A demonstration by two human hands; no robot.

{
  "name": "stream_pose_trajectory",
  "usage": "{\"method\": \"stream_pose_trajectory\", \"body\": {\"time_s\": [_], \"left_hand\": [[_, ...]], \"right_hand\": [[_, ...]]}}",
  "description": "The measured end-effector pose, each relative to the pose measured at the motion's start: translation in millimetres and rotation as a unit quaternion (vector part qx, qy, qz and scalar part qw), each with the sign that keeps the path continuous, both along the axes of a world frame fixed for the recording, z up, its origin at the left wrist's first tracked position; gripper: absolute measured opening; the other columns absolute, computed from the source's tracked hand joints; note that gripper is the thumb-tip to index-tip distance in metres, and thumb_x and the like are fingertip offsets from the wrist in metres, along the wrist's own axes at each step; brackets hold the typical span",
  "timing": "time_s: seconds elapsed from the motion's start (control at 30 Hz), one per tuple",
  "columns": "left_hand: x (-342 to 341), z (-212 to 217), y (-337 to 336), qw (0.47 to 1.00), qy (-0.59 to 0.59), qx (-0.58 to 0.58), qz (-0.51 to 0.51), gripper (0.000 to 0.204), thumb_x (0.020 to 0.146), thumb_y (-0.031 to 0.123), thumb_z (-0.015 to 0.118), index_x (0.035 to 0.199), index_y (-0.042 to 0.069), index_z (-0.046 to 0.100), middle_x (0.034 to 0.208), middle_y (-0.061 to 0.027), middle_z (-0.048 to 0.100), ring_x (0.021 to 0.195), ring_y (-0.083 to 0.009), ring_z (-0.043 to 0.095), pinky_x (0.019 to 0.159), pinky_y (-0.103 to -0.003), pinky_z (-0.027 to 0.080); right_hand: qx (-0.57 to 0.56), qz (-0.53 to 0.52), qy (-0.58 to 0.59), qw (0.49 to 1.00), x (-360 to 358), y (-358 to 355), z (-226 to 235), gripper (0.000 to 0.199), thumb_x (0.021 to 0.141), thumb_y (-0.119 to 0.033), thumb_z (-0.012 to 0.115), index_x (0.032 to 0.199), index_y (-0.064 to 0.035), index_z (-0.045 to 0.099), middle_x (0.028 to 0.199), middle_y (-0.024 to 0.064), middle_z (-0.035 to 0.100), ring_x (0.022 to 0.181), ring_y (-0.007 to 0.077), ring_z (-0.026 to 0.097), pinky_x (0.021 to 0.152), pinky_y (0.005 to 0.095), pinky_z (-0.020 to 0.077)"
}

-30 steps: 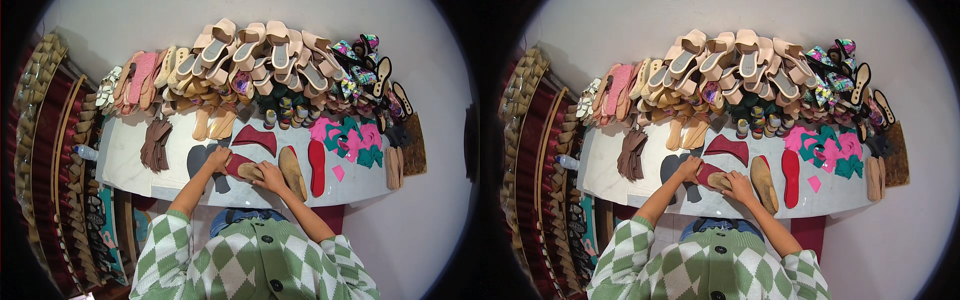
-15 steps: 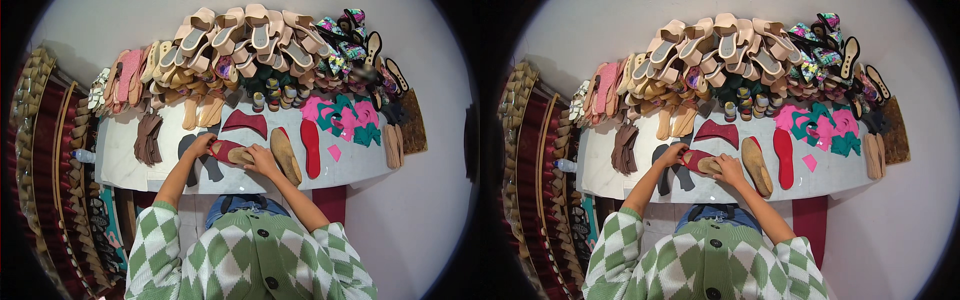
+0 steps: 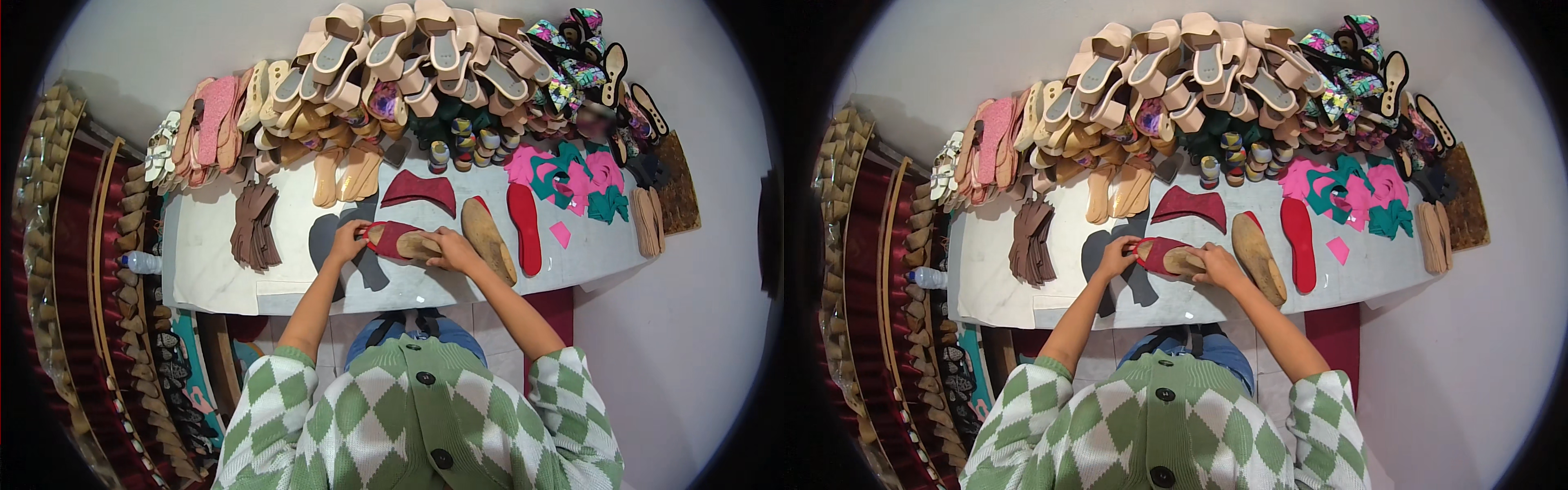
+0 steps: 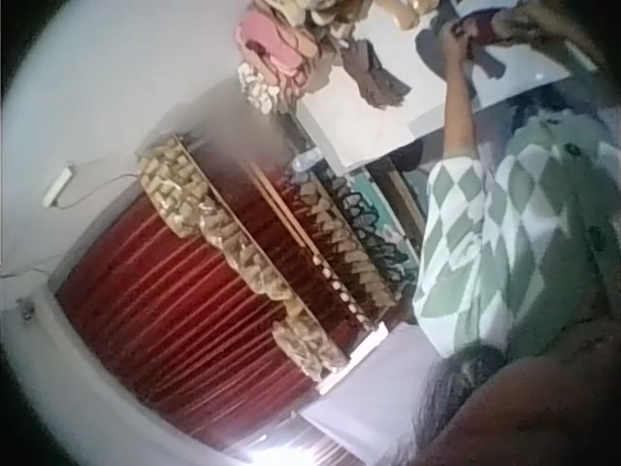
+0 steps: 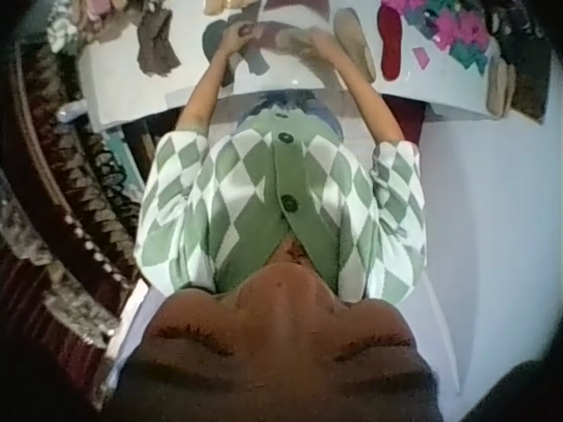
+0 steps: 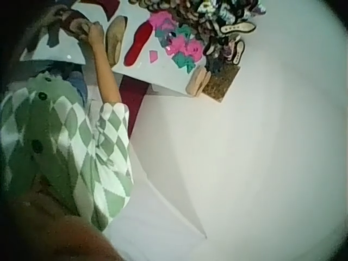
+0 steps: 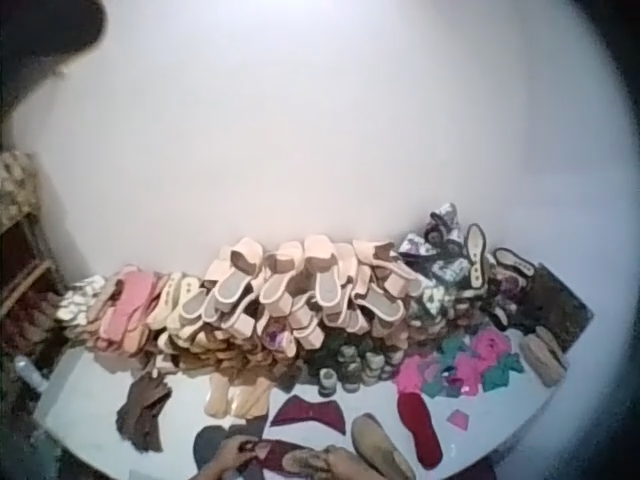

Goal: Assembling shoe uppers onto lasts and organizing shoe components on a work table.

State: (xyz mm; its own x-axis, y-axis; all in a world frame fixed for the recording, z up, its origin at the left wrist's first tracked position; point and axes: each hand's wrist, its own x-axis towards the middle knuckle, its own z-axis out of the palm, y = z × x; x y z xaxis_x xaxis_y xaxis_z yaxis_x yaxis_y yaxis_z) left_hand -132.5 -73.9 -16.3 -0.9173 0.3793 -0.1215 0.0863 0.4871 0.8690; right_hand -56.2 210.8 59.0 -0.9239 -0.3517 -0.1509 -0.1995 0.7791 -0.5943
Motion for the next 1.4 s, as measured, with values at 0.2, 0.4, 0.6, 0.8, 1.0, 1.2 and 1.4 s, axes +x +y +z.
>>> {"method": "stream_pose_trajectory", "body": {"time_s": [0.2, 0.4, 0.6, 0.8, 1.0, 1.2, 1.4], "left_hand": [[-13, 14, 2, 0.997, 0.043, -0.024, -0.067, 0.048, 0.061, -0.004, 0.065, 0.108, 0.005, 0.059, 0.093, -0.012, 0.058, 0.085, -0.0231, 0.061, 0.078, -0.03, 0.049], [-22, 9, 6, 0.991, 0.051, -0.105, -0.064, 0.042, 0.057, -0.003, 0.068, 0.097, 0.007, 0.061, 0.086, -0.0117, 0.056, 0.077, -0.026, 0.058, 0.072, -0.032, 0.048], [-20, 0, 3, 0.994, 0.055, -0.07, -0.058, 0.043, 0.056, -0.002, 0.07, 0.097, 0.009, 0.06, 0.082, -0.0102, 0.055, 0.076, -0.0252, 0.057, 0.07, -0.032, 0.048], [-19, 7, 4, 0.994, 0.044, -0.072, -0.063, 0.042, 0.057, -0.002, 0.068, 0.097, 0.008, 0.06, 0.084, -0.01, 0.057, 0.076, -0.0228, 0.058, 0.071, -0.031, 0.049], [3, 1, 14, 0.997, 0.052, -0.009, 0.064, 0.036, 0.06, -0.004, 0.066, 0.095, 0.002, 0.06, 0.086, -0.011, 0.061, 0.076, -0.0197, 0.061, 0.07, -0.028, 0.049], [15, -3, 17, 0.989, 0.039, 0.022, 0.138, 0.03, 0.064, -0.006, 0.063, 0.094, -0.001, 0.06, 0.087, -0.0097, 0.064, 0.077, -0.016, 0.062, 0.071, -0.027, 0.049], [21, -4, 17, 0.986, 0.015, 0.023, 0.167, 0.029, 0.067, -0.005, 0.063, 0.095, 0.0, 0.061, 0.086, -0.0091, 0.065, 0.079, -0.0146, 0.062, 0.073, -0.026, 0.049]], "right_hand": [[0.016, 0.011, 0.0, 1.0, 1, 1, 10, 0.07, 0.061, -0.018, 0.077, 0.124, -0.0175, 0.049, 0.1, 0.0159, 0.053, 0.094, 0.0332, 0.053, 0.083, 0.0386, 0.0443], [0.035, 0.021, -0.009, 0.999, 1, 14, 25, 0.07, 0.058, -0.016, 0.078, 0.123, -0.0133, 0.051, 0.095, 0.0173, 0.054, 0.091, 0.0343, 0.054, 0.081, 0.039, 0.0441], [0.078, -0.005, -0.04, 0.996, 18, 34, 52, 0.069, 0.058, -0.015, 0.078, 0.122, -0.0139, 0.052, 0.096, 0.0166, 0.055, 0.091, 0.0355, 0.054, 0.08, 0.0397, 0.0444], [0.176, -0.074, -0.014, 0.981, 55, 66, 89, 0.065, 0.06, -0.02, 0.077, 0.12, -0.0166, 0.053, 0.105, 0.0145, 0.055, 0.096, 0.032, 0.055, 0.079, 0.0396, 0.0455], [-0.102, -0.316, 0.158, 0.93, 67, 97, 66, 0.061, 0.065, -0.022, 0.076, 0.12, -0.0088, 0.052, 0.104, 0.0165, 0.056, 0.096, 0.0314, 0.056, 0.081, 0.0374, 0.0445], [-0.034, -0.478, 0.169, 0.861, 62, 144, 11, 0.061, 0.066, -0.021, 0.075, 0.12, -0.0082, 0.052, 0.103, 0.0187, 0.058, 0.095, 0.0334, 0.057, 0.081, 0.0382, 0.0452], [0.061, -0.442, 0.075, 0.892, 69, 171, -18, 0.068, 0.064, -0.026, 0.074, 0.124, -0.0097, 0.047, 0.1, 0.0201, 0.057, 0.094, 0.0365, 0.055, 0.081, 0.0412, 0.0449]]}}
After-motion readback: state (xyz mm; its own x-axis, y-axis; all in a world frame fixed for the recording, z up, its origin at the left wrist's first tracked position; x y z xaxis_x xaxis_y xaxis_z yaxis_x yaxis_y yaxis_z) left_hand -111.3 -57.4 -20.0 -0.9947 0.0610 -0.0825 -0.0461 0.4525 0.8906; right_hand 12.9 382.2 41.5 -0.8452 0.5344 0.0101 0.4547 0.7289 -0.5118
